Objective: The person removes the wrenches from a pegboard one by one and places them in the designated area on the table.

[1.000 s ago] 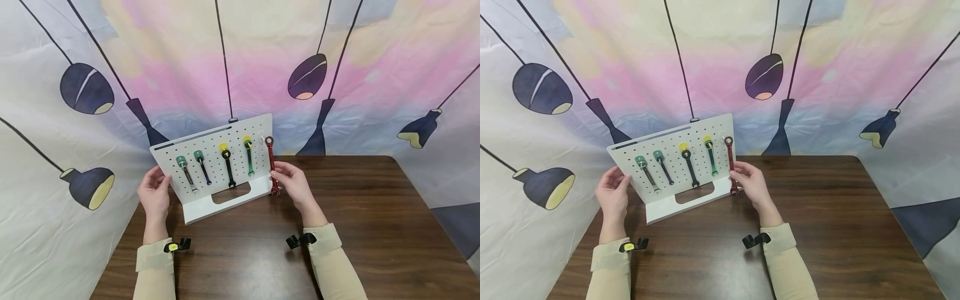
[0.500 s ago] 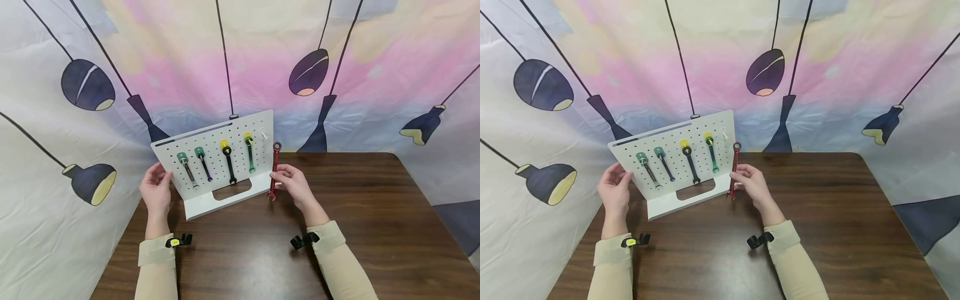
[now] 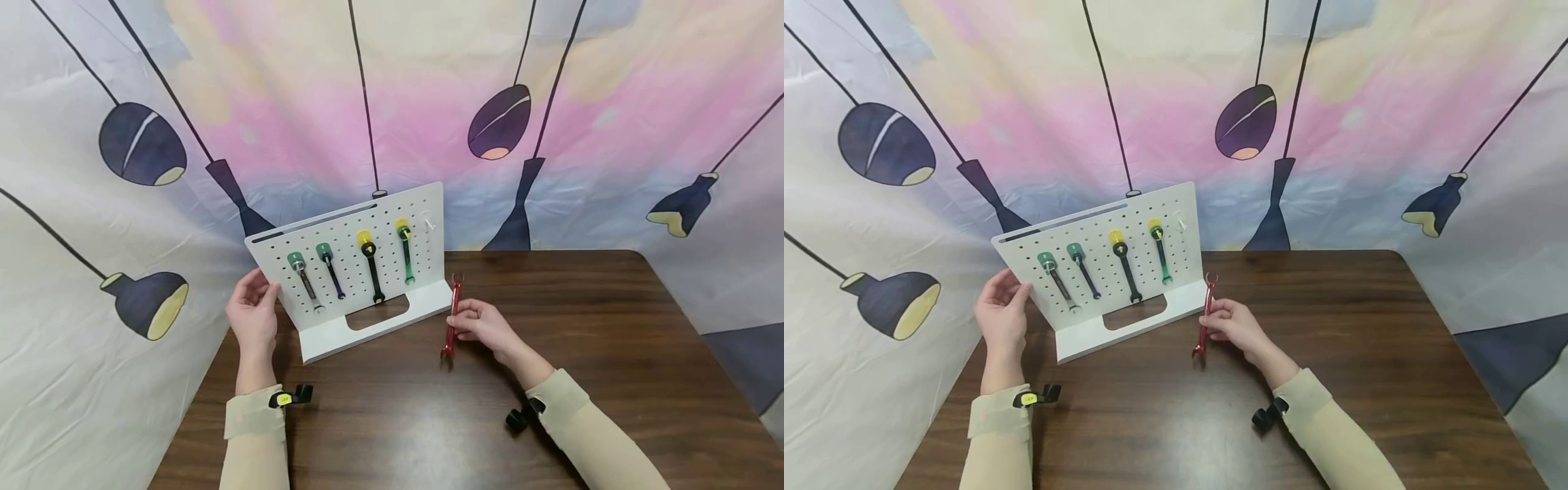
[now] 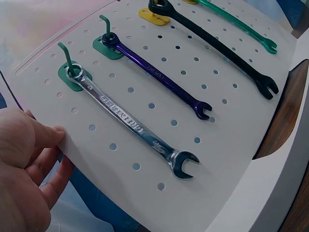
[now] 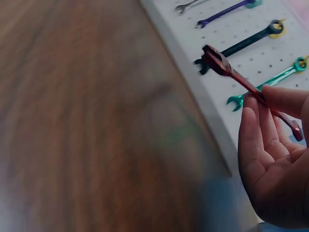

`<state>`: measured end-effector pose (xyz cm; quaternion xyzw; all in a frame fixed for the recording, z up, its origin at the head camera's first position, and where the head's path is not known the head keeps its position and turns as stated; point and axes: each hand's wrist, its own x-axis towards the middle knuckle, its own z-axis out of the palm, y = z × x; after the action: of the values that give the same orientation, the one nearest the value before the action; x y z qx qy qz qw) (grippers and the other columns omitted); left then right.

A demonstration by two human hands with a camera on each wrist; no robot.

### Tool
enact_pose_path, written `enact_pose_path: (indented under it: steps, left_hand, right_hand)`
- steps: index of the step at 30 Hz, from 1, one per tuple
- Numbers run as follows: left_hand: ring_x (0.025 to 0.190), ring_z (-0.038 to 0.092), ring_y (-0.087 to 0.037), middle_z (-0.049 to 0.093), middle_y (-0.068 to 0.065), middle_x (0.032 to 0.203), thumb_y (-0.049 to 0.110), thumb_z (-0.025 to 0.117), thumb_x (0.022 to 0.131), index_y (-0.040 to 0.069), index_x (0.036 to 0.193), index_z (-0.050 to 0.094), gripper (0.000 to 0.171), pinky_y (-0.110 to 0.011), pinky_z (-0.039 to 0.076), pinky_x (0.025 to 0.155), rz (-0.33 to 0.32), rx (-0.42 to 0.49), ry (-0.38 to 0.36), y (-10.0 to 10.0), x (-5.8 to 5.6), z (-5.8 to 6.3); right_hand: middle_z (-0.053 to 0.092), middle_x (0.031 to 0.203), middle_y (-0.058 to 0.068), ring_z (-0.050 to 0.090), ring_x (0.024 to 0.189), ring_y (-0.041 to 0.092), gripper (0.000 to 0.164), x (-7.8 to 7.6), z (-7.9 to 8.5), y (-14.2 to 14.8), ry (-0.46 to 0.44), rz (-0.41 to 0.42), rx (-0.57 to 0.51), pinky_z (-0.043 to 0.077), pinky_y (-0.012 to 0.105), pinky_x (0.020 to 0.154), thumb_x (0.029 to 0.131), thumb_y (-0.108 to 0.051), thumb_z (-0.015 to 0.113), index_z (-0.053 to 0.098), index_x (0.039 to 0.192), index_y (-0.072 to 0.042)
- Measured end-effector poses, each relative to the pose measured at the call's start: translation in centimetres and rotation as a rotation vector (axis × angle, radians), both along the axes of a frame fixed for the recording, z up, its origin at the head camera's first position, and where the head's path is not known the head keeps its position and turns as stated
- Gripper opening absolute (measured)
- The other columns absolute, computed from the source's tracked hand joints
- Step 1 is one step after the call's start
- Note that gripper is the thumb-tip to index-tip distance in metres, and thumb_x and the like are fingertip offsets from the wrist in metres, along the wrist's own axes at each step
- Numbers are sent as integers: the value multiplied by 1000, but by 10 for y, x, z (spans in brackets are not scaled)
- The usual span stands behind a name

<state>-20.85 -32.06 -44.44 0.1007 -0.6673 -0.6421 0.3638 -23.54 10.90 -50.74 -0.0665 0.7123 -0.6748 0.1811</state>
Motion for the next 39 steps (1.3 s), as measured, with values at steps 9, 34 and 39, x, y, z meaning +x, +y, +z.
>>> enact_pose_path:
  steps: [9, 34, 39]
  left_hand:
    - [92, 68, -14, 72, 0, 105, -7, 77, 96, 1, 129, 74, 35, -19, 55, 80, -7, 1, 5, -2, 0, -3]
    - [93, 68, -13, 72, -1, 106, -3, 77, 96, 3, 132, 73, 36, -18, 54, 78, 4, -21, -29, -2, 2, -4]
    - [94, 68, -13, 72, 0, 106, -4, 78, 96, 3, 131, 73, 36, -18, 55, 79, 6, -19, -21, -4, 1, -4]
  right_hand:
    - [78, 92, 7, 71, 77, 13, 35, 11, -16, 12, -63, 128, 61, 61, 28, 70, 97, -10, 78, 59, 121, 9]
    - [77, 94, 8, 71, 81, 14, 38, 29, -20, 14, -55, 123, 95, 61, 29, 72, 94, -7, 81, 61, 122, 9]
    - [77, 91, 6, 71, 78, 13, 38, 28, -21, 11, -51, 114, 107, 61, 28, 69, 93, -8, 83, 62, 120, 8]
